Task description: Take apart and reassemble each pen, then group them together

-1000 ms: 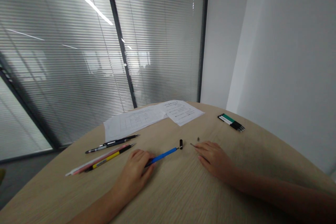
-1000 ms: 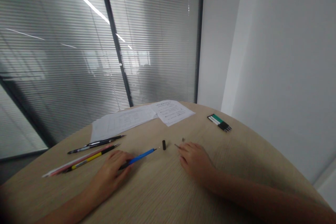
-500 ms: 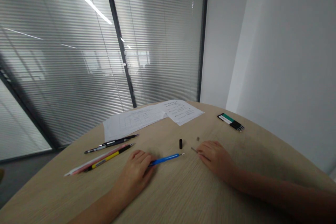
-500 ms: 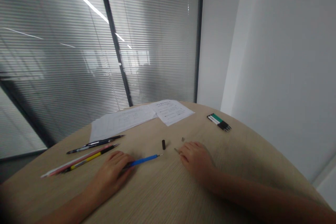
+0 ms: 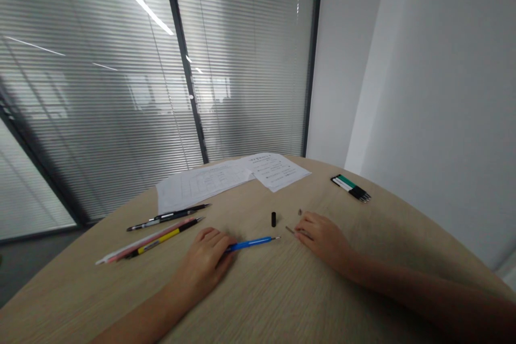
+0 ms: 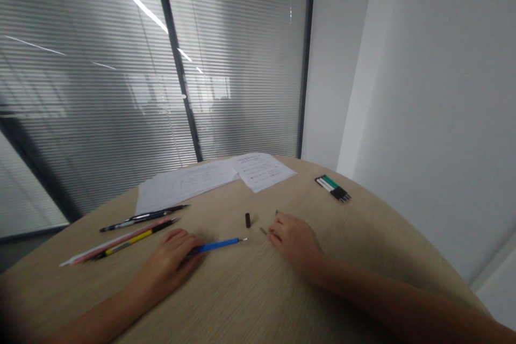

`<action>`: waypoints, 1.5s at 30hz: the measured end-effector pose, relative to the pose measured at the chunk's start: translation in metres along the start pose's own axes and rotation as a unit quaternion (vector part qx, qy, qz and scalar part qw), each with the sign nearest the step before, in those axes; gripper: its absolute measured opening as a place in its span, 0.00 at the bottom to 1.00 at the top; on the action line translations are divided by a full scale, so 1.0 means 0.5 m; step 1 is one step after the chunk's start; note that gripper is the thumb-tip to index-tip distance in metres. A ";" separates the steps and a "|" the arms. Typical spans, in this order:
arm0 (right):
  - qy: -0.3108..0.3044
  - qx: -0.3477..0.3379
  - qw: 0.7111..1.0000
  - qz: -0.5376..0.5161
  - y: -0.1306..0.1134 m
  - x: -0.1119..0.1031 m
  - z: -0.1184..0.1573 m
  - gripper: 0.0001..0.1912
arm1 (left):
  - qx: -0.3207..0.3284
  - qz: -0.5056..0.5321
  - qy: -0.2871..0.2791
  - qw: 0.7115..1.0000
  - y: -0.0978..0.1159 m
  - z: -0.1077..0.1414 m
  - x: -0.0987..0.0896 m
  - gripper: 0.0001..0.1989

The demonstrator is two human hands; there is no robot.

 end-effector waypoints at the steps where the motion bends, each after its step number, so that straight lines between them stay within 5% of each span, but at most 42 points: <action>1: 0.002 -0.001 1.000 0.003 -0.002 -0.001 0.000 0.07 | 0.000 0.000 -0.002 1.000 0.000 0.000 0.000 0.06; 12: -0.005 0.007 1.000 -0.011 0.008 0.011 -0.006 0.07 | 0.000 -0.014 -0.012 1.000 -0.002 -0.002 0.004 0.06; 24: 0.116 -0.116 0.986 -0.007 -0.055 -0.047 0.028 0.11 | -0.009 -0.022 -0.031 0.999 -0.005 -0.006 0.005 0.07; 45: 0.106 -0.170 0.980 0.001 -0.076 -0.044 0.033 0.14 | 0.033 -0.010 0.005 0.999 0.017 -0.002 -0.002 0.08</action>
Point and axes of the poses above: each hand's wrist, its own z-axis away from the middle knuckle, its own x-axis out of the palm, y = z × x, the point moved 10 cm from there along -z, towards the middle knuckle, and after that the axes turned 3 degrees about z, right-handed, at the moved point
